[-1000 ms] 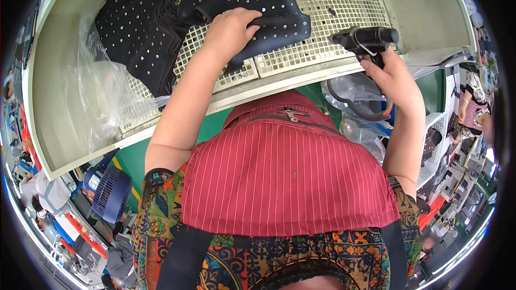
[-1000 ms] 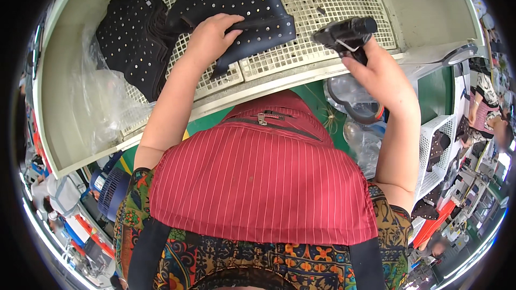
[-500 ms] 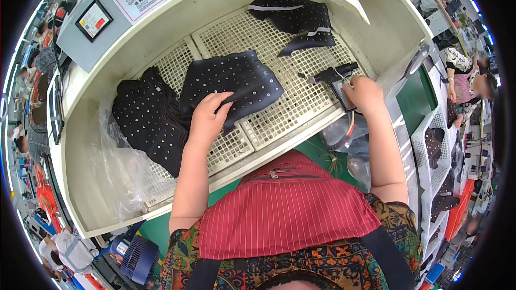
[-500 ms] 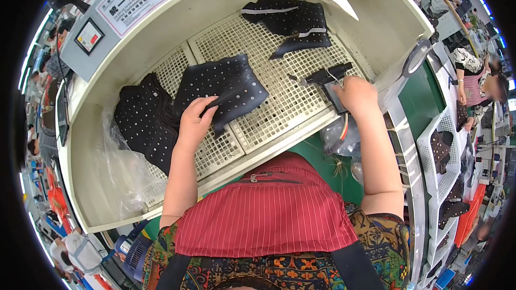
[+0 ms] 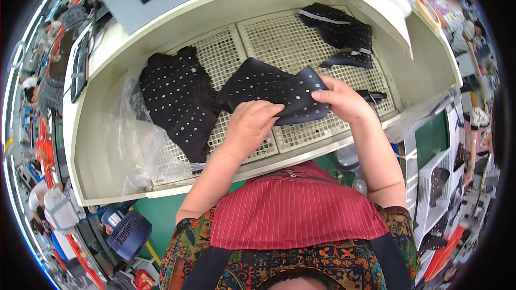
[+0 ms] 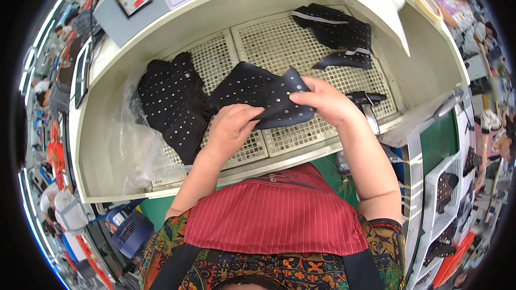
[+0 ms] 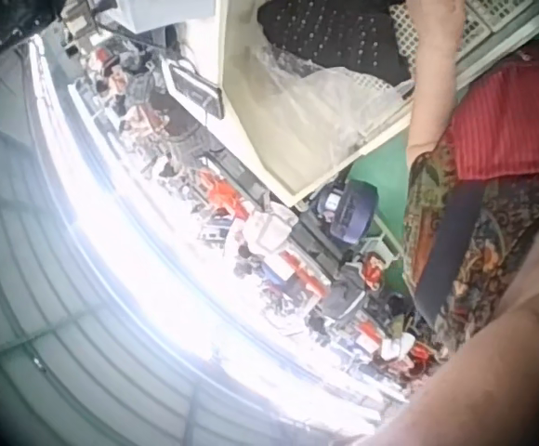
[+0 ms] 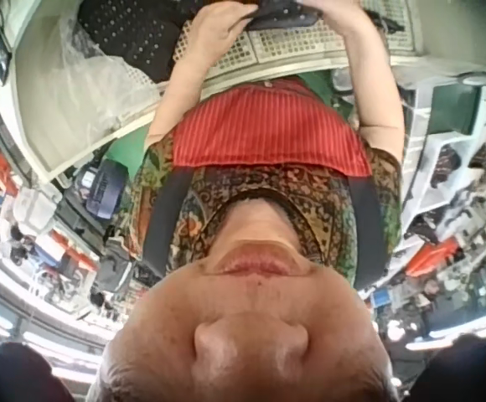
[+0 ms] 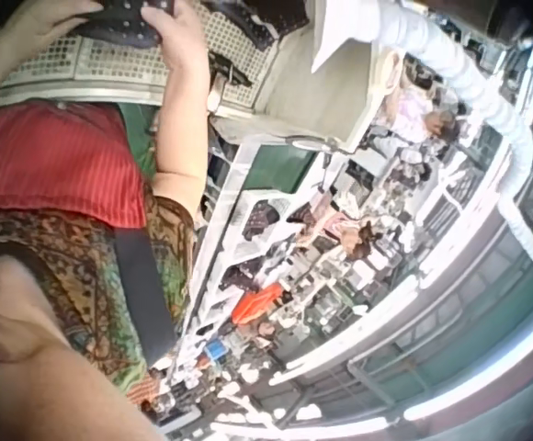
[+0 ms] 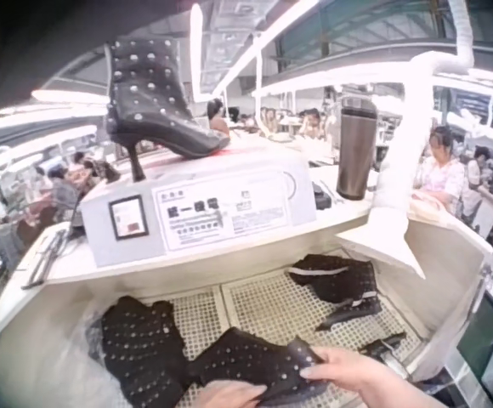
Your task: The person uses a hot glue gun to attach white strips to black studded shoe parts on a perforated workbench. They repeatedly pick up parts, apply glue, press the strips, and place the finished items into a white basket.
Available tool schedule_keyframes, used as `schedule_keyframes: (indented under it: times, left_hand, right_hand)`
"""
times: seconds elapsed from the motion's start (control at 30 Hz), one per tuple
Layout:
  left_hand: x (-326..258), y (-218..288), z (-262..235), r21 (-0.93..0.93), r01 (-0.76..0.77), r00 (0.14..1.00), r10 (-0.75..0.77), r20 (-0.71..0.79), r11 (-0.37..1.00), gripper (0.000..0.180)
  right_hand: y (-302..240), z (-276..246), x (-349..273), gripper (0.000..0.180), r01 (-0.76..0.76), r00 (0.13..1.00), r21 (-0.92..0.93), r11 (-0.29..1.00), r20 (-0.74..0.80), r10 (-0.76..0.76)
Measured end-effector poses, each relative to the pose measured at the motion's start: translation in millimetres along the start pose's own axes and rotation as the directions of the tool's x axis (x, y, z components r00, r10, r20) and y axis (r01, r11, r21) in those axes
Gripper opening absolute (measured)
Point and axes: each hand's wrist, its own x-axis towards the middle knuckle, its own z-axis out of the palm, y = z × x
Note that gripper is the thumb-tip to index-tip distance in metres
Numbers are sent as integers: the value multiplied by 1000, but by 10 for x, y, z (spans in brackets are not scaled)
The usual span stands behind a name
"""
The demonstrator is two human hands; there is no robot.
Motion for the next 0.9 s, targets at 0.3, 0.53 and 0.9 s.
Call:
schedule_keyframes:
  times: [0.3,0.53,0.9]
  left_hand:
    - [-184,4,-239,-244,47,992,-73,-100,969,51]
    - [-455,-198,-34,-721,535,753,-635,171,440,44]
    - [-434,63,288,-713,369,893,14,450,-596,81]
  right_hand:
    - [-432,109,-371,53,135,974,32,990,-187,-127]
    - [-696,61,-724,67,265,937,-24,964,-228,-264]
    - [-795,226,-573,56,275,949,88,957,134,-285]
